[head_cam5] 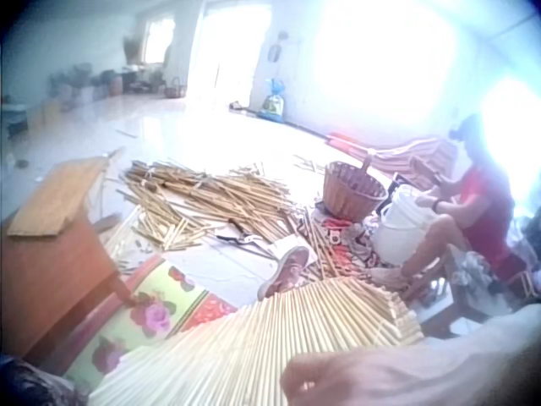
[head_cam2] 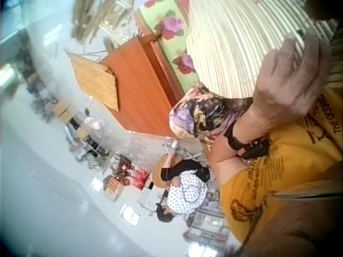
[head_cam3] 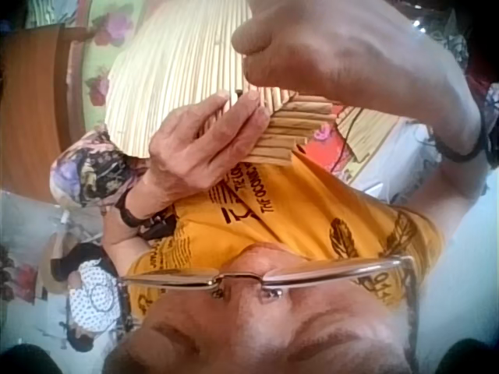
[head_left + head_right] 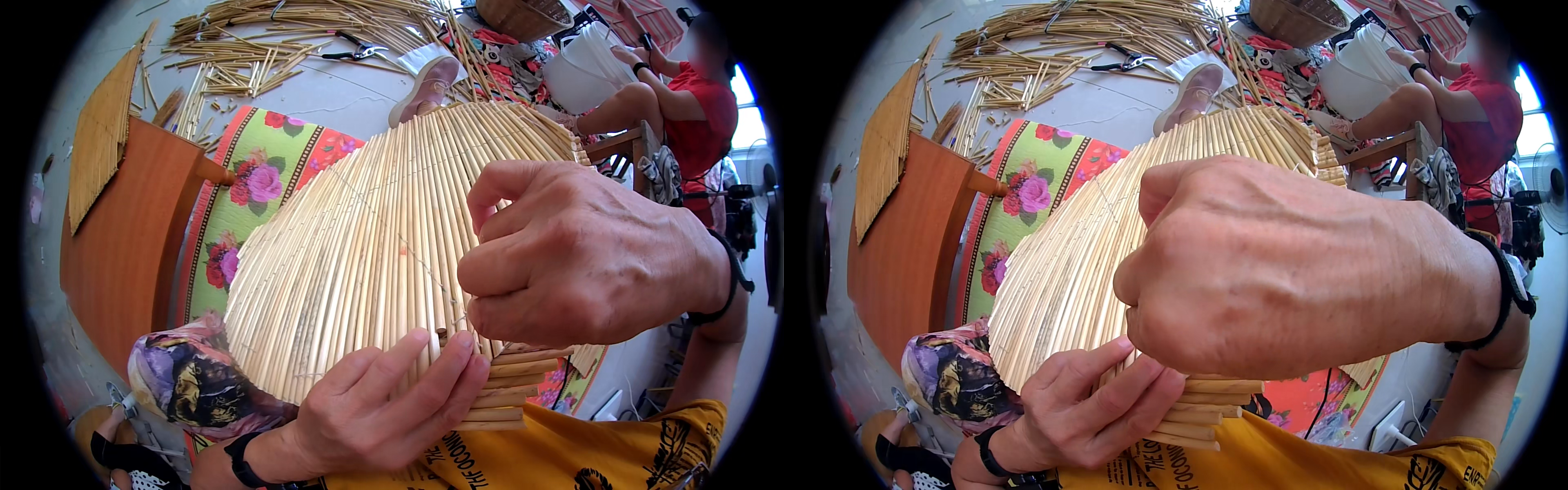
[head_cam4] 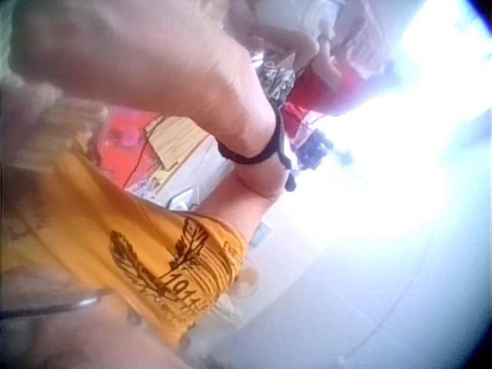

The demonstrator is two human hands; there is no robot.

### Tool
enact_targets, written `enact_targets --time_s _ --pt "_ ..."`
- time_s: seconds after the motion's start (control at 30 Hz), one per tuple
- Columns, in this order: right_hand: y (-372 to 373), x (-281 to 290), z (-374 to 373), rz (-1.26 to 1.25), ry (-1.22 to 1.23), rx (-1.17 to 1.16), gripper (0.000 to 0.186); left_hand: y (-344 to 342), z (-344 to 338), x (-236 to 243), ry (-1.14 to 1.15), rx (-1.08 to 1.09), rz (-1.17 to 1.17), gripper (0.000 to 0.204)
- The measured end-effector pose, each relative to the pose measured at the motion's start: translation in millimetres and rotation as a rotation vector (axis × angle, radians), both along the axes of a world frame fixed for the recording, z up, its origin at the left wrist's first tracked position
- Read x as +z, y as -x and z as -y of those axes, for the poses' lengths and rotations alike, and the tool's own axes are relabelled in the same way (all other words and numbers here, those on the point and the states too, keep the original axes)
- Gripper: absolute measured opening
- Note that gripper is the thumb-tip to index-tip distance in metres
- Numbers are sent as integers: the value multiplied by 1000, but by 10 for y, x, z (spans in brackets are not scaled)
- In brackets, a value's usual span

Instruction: The person uses a needle and thread to sew together numerous straw sticks into a large circular mat, occasionally using scissors to trim the thread and smoothing the surface with their hands.

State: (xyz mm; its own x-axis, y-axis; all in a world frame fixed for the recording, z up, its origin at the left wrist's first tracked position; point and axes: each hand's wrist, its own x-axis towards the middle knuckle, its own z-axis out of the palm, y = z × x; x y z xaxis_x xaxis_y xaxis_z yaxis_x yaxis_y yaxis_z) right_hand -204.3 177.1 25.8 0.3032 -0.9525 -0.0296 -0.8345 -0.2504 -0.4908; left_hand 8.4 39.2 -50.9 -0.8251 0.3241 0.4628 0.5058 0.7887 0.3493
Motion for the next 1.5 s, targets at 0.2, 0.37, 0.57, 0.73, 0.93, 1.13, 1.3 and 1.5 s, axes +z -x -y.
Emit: enact_targets --time_s 0.2,0.37,0.57,0.73,0.93,1.13,1.3,1.5 --pt "21 -20 -16 18 -12 -5 22 21 -1 17 5 -16 16 31" --pt "-1 18 5 7 -64 4 23 -5 -7 18 6 -3 17 31" --pt "4 79 6 5 -185 -9 24 18 -17 6 -6 -13 19 31" --pt "-12 100 42 -27 -201 22 24 30 -22 20 -31 -14 25 34" --pt "-12 145 64 -31 -246 17 24 37 -16 4 -23 -23 9 33" --pt "-58 76 55 1 -147 20 23 29 5 6 -26 -58 34 32" --pt "-67 91 57 -47 -158 10 22 27 -1 13 -43 -25 22 31" --pt "-29 207 137 -56 -323 30 19 68 5 54 -42 -46 34 31"
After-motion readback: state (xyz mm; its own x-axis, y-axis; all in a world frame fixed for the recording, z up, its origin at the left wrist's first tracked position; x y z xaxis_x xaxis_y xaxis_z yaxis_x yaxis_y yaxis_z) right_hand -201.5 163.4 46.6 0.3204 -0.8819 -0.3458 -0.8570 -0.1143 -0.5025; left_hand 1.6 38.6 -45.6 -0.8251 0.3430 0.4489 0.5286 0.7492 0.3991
